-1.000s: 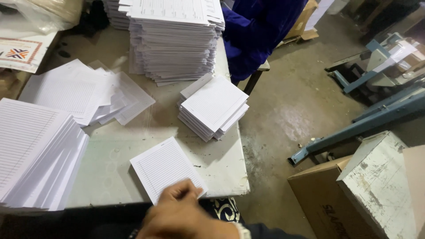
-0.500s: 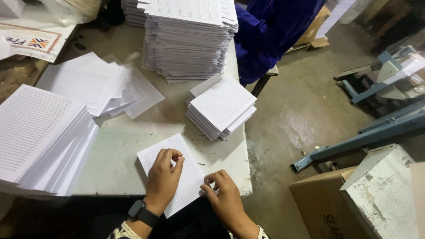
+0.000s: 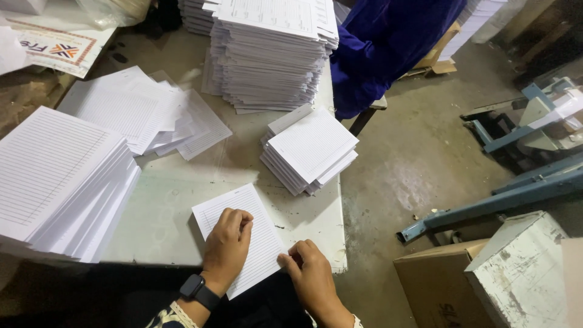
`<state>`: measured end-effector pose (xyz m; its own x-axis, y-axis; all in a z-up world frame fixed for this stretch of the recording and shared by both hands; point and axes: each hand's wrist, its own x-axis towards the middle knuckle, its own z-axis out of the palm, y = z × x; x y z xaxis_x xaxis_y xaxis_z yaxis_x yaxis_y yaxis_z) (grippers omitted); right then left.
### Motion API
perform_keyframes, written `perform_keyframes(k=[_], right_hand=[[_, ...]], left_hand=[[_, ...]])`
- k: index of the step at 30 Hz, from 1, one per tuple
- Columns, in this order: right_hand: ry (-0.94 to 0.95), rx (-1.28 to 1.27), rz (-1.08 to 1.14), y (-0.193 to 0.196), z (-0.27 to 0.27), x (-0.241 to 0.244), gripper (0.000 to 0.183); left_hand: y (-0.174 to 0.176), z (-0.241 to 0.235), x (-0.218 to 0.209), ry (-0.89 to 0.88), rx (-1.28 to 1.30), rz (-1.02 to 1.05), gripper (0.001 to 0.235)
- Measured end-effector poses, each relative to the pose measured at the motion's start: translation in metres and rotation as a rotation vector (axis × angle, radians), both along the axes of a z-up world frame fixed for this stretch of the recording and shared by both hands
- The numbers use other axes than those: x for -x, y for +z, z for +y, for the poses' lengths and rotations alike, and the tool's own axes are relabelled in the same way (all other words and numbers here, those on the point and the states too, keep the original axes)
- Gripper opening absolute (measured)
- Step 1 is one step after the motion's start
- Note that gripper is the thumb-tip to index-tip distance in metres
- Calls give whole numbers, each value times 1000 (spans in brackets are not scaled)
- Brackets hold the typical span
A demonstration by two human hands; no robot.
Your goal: Manually counting and stacking sheets of lined paper on a production table.
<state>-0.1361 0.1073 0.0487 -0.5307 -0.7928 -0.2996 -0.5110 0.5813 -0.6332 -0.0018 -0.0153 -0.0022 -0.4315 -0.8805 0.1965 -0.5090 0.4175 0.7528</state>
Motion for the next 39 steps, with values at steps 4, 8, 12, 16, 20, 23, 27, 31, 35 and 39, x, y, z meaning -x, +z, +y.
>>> perform_keyframes(k=[4,8,12,16,20,23,27,31,35,39], right_hand=[[72,33,32,-13,4,2,27],[65,-1,-38,-13,5,1,35],[-5,-8,-138,-10,4,0,33],[-28,-3,-148,-8,5,-3,31],[15,-35,-112,-11,8,-4,28],[44,-31,-73,-13,9,-4,29],[103,69,108,-29,17,-2,26],[120,89,169,-36,21,1,29],[156,81,264,-38,20,0,31],[176,64,305,-39,19,0,33]], left_hand=[[3,-1,0,8,-7,-2,4],[4,-2,-1,6,-63,-25,4],[9,-3,-2,32,-145,-32,3],[8,-3,-3,22,-123,-7,3],[3,-4,-5,20,-95,39,2],[3,-4,-6,20,-94,60,2],[4,-3,-7,14,-118,85,5],[11,-5,-13,4,-204,90,16],[12,-9,-18,46,-249,66,20],[10,-9,-19,55,-158,72,13]])
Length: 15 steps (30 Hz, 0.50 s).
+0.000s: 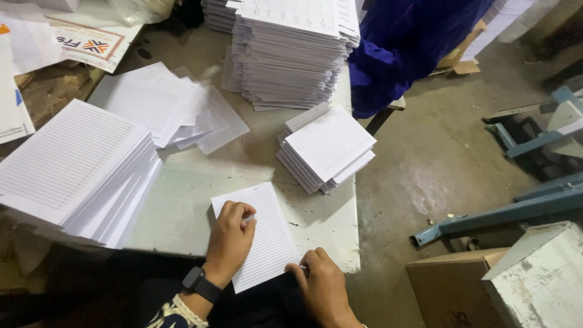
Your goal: Manually counting and stacking sheets of lined paper on a production table.
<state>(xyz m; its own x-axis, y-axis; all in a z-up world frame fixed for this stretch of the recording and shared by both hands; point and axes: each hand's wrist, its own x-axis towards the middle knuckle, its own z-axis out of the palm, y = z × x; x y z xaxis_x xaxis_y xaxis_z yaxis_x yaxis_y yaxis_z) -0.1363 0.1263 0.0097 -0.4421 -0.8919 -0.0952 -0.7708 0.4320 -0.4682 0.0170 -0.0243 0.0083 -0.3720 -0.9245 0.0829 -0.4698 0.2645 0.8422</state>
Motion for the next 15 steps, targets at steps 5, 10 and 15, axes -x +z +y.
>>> perform_keyframes(k=[5,10,15], right_hand=[[21,32,18,1,1,0,33],[23,87,-24,5,-1,2,31],[-126,11,-153,25,-5,-4,37]], left_hand=[[-3,2,2,41,32,19,10],[-10,2,0,87,99,96,11],[-4,5,1,82,66,105,11]])
